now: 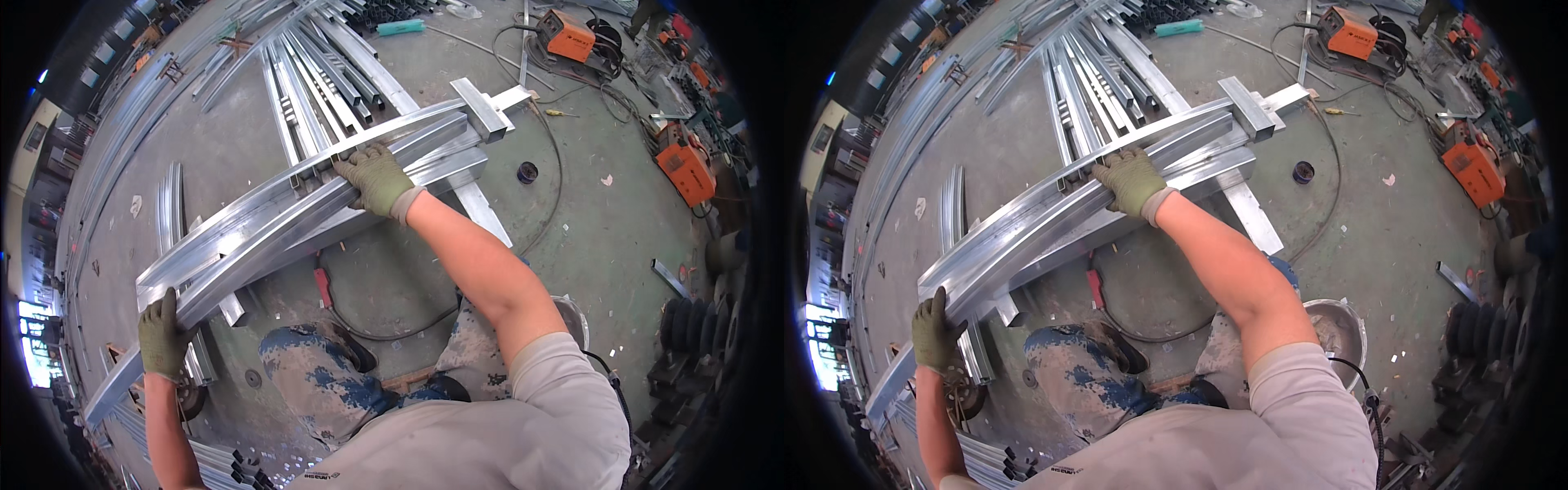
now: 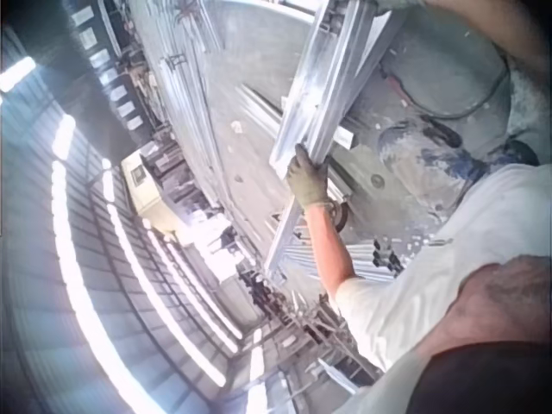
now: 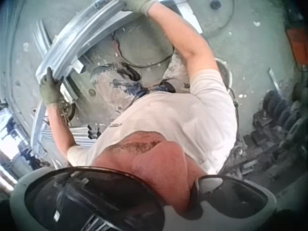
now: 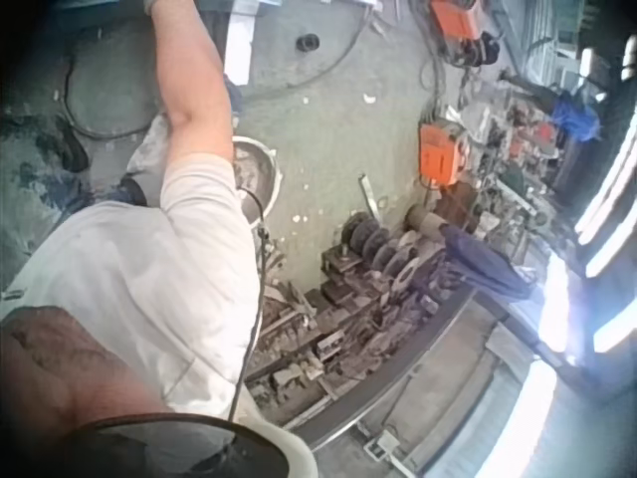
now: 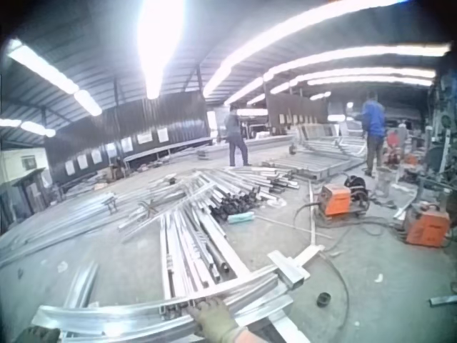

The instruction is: The person assembles a metal frame by placing small metal pieces into slots on a larger frame, then uses a welding torch to secure the pieces. The person adjusts the frame and continues welding along the joints.

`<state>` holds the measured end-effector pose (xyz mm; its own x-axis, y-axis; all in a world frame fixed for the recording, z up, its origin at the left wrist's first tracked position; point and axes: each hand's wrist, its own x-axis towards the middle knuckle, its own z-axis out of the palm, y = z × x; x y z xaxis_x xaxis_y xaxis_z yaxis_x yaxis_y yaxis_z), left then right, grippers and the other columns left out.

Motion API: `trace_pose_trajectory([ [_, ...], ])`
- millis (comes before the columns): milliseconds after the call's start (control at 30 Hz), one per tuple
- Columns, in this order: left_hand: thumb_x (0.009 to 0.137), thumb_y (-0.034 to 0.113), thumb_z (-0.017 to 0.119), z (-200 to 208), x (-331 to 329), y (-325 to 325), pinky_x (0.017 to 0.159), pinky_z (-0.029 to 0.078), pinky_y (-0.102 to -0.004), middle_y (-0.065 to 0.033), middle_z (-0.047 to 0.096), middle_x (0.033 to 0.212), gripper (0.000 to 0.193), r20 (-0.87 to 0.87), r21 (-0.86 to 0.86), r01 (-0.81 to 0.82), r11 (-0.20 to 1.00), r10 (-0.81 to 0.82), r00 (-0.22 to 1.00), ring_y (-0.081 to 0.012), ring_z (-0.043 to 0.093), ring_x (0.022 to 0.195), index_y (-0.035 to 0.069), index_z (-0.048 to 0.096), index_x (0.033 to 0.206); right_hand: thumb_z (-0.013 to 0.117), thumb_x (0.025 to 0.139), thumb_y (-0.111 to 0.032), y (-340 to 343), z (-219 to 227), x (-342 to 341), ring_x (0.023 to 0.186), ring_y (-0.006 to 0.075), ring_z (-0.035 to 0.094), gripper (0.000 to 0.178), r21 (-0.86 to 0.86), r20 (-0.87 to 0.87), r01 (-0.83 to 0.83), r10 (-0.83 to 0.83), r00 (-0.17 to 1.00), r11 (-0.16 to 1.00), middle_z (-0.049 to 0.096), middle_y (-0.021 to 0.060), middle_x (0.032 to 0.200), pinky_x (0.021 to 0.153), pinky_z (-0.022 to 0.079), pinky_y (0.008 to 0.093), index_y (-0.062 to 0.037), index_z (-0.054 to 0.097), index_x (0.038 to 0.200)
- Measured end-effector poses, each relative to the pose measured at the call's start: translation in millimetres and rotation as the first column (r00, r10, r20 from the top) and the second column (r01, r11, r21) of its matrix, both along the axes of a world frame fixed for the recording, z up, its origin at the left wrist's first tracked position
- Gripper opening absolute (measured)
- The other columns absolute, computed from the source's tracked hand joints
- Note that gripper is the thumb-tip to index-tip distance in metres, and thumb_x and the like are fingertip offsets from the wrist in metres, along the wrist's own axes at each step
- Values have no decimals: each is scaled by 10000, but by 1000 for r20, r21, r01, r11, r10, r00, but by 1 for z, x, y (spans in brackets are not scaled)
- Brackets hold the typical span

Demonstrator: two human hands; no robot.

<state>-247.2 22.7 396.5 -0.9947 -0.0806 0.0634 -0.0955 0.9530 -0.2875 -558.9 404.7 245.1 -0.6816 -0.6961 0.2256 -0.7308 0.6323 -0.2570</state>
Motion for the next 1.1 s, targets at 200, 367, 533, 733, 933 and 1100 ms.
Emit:
trace_pose_trajectory([
  [200, 631, 234, 932, -20, -63, -28, 922, 498, -490, -152, 651, 1139, 981, 56, 13, 18, 1000, -18, 998, -384, 626, 1067, 50, 497, 1491, 901, 724, -389, -9, -27, -30, 1359, 347, 528, 752, 28, -17, 104, -103, 995, 994, 619, 112, 1392, 1179, 359, 521, -142, 611, 1374],
  [367, 609, 194, 930, -30, -108, -42, 930, 500, -495, -155, 664, 1116, 864, 55, 93, 66, 993, -71, 996, -389, 627, 1072, 55, 574, 1385, 900, 676, -341, -10, -30, -48, 1347, 341, 527, 709, -45, 174, 137, -127, 976, 990, 646, 108, 1348, 1203, 315, 517, -183, 658, 1324],
  [533, 660, 205, 914, -68, -143, -64, 940, 500, -490, -157, 667, 1097, 620, 108, 168, -29, 985, 10, 994, -399, 629, 1075, 90, 651, 1209, 882, 703, -319, -19, -35, -51, 1302, 341, 556, 673, -45, 132, 162, -155, 979, 986, 674, 92, 1285, 1186, 332, 504, -200, 674, 1333],
  [733, 735, 213, 863, -117, -171, -86, 947, 510, -467, -151, 679, 1101, 376, 261, 233, -138, 963, 75, 963, -369, 642, 1093, 76, 702, 1046, 835, 795, -288, -20, -55, -53, 1257, 310, 586, 448, -88, 191, 126, -108, 976, 988, 692, 73, 1217, 1198, 317, 506, -189, 715, 1215],
  [933, 745, 156, 850, -155, -176, -92, 967, 514, -447, -113, 688, 1158, 448, 225, 254, -180, 950, 123, 967, -342, 647, 1131, 109, 704, 1166, 818, 829, -245, -22, -53, -50, 1294, 306, 578, 504, -54, 198, 125, -112, 974, 991, 674, 128, 1304, 1200, 336, 477, -141, 688, 1305],
  [1100, 761, 157, 844, -170, -176, -92, 979, 522, -433, -101, 702, 1186, 478, 224, 240, -200, 950, 147, 963, -326, 658, 1144, 123, 712, 1219, 772, 871, -287, -17, -41, -53, 1280, 349, 596, 576, -279, 423, 220, -86, 902, 935, 637, 162, 1381, 1124, 434, 451, -89, 633, 1394],
])
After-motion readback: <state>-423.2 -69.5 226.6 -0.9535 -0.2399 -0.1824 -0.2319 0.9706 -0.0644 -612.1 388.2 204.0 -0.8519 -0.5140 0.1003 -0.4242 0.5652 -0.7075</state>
